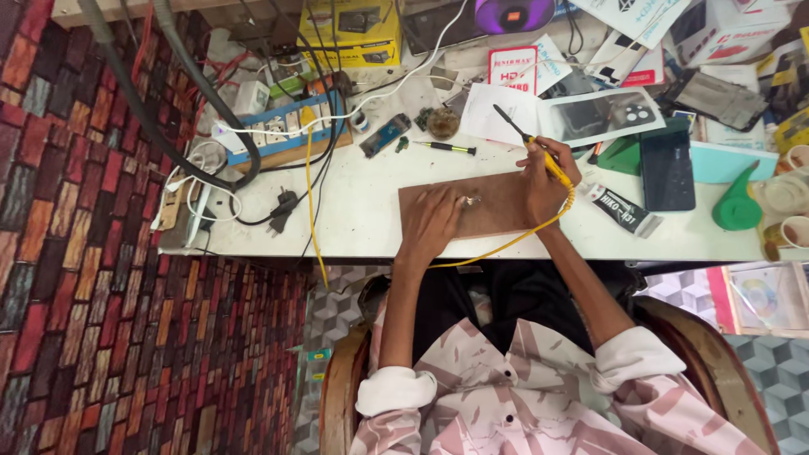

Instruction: The person uses a soldering iron and tweezers to solder small electronic components on a workbench. They repeatedly heat and apply solder to the components, occasionally adjusting their position.

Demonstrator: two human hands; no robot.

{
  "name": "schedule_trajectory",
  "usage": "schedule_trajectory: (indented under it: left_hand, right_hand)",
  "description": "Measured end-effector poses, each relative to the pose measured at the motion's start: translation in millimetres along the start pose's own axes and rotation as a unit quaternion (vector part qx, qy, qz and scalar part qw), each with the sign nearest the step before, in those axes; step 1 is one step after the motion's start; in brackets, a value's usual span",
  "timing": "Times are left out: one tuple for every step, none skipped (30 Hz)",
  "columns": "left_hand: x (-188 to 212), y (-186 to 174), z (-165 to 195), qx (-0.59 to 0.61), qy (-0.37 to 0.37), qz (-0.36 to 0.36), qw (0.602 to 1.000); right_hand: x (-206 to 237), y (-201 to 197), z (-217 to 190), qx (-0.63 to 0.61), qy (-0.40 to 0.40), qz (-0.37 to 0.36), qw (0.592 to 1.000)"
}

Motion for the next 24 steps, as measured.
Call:
schedule_trajectory:
  left_hand:
    - [1.3, -0.8, 0.9, 0.003, 0.021, 0.033, 0.999]
    - [1.7, -2.0, 1.5, 0.007, 0.044, 0.066, 0.997]
    - [2.3, -2.5, 2.0, 0.015, 0.039, 0.063, 0.997]
    - [2.6, -3.7, 2.0, 0.020, 0.035, 0.061, 0.997]
    - [1.7, -4.9, 1.4, 0.026, 0.033, 0.060, 0.997]
    - [1.4, -6.2, 0.3, 0.036, 0.026, 0.043, 0.998]
    - [0.2, -6.4, -0.1, 0.048, 0.019, 0.027, 0.998]
    - [-1.6, -6.2, -0.8, 0.061, 0.012, 0.012, 0.998]
    - [-3.0, -6.2, -1.7, 0.065, 0.008, 0.012, 0.998]
    - [-4.4, -5.3, -2.2, 0.070, 0.002, 0.011, 0.997]
    - [-4.3, -4.2, -2.5, 0.077, -0.005, 0.009, 0.997]
    - [-4.3, -2.5, -3.8, 0.093, -0.038, -0.021, 0.995]
    - [-6.1, -1.1, -6.6, 0.108, -0.071, -0.051, 0.990]
    - [-8.1, 0.5, -9.3, 0.123, -0.103, -0.079, 0.984]
    - [-8.8, -0.7, -12.0, 0.137, -0.058, -0.034, 0.988]
    - [-12.1, -1.6, -15.8, 0.149, -0.010, 0.012, 0.989]
    - [-18.1, -1.2, -19.1, 0.162, 0.042, 0.060, 0.984]
    - [-24.3, 1.9, -22.7, 0.085, 0.039, 0.029, 0.995]
    - [-32.2, 6.9, -26.1, 0.008, 0.034, -0.002, 0.999]
    - [-40.0, 13.1, -29.3, -0.069, 0.028, -0.030, 0.997]
    - [-49.5, 20.1, -31.5, -0.096, 0.038, -0.038, 0.994]
    - [-59.2, 28.7, -32.1, -0.124, 0.049, -0.048, 0.990]
    - [-63.5, 37.5, -31.6, -0.151, 0.060, -0.062, 0.985]
    - [-66.0, 43.8, -31.3, -0.183, 0.081, 0.007, 0.980]
  right_hand:
    - [0.9, 1.6, -2.2, 0.010, -0.007, -0.012, 1.000]
    - [1.5, 3.9, -4.9, 0.028, -0.018, -0.028, 0.999]
    - [2.2, 5.9, -8.4, 0.046, -0.028, -0.044, 0.998]
    - [2.7, 9.1, -11.5, 0.062, -0.040, -0.060, 0.995]
    - [2.4, 11.5, -14.8, 0.088, -0.032, -0.065, 0.993]
    - [3.5, 13.8, -17.8, 0.115, -0.023, -0.070, 0.991]
    - [3.1, 15.9, -20.2, 0.143, -0.015, -0.074, 0.987]
    - [1.6, 18.5, -21.2, 0.123, 0.002, -0.080, 0.989]
    - [0.9, 21.2, -21.0, 0.103, 0.021, -0.086, 0.991]
    - [0.0, 23.1, -20.2, 0.084, 0.041, -0.093, 0.991]
    - [-2.4, 24.9, -19.2, 0.101, 0.015, -0.110, 0.989]
    - [-6.0, 26.7, -17.2, 0.119, -0.010, -0.129, 0.985]
    - [-8.7, 28.9, -14.6, 0.135, -0.035, -0.147, 0.979]
    - [-10.6, 29.8, -12.3, 0.133, -0.043, -0.148, 0.979]
    - [-11.9, 31.0, -9.7, 0.130, -0.050, -0.148, 0.979]
    - [-12.8, 31.8, -8.1, 0.126, -0.060, -0.149, 0.979]
    - [-12.7, 31.2, -7.9, 0.125, -0.053, -0.143, 0.980]
    - [-11.4, 30.6, -8.2, 0.126, -0.044, -0.137, 0.982]
    - [-8.9, 29.1, -9.9, 0.129, -0.033, -0.132, 0.982]
    - [-6.1, 27.2, -12.8, 0.137, -0.032, -0.124, 0.982]
    - [-5.1, 27.6, -15.0, 0.142, -0.034, -0.116, 0.982]
    - [-4.6, 28.2, -17.4, 0.146, -0.034, -0.107, 0.983]
    - [-4.2, 27.7, -20.3, 0.139, -0.017, -0.105, 0.985]
    - [-4.3, 28.3, -22.8, 0.130, 0.001, -0.101, 0.986]
Point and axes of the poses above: each hand's wrist, its own x-axis away from the middle knuckle, its own y-axis out of the palm, z = x × y, the point moved 1 cm from there along -x, towards the middle knuckle, and after that the axes turned 14 degrees about -x, right-handed, at the moved point
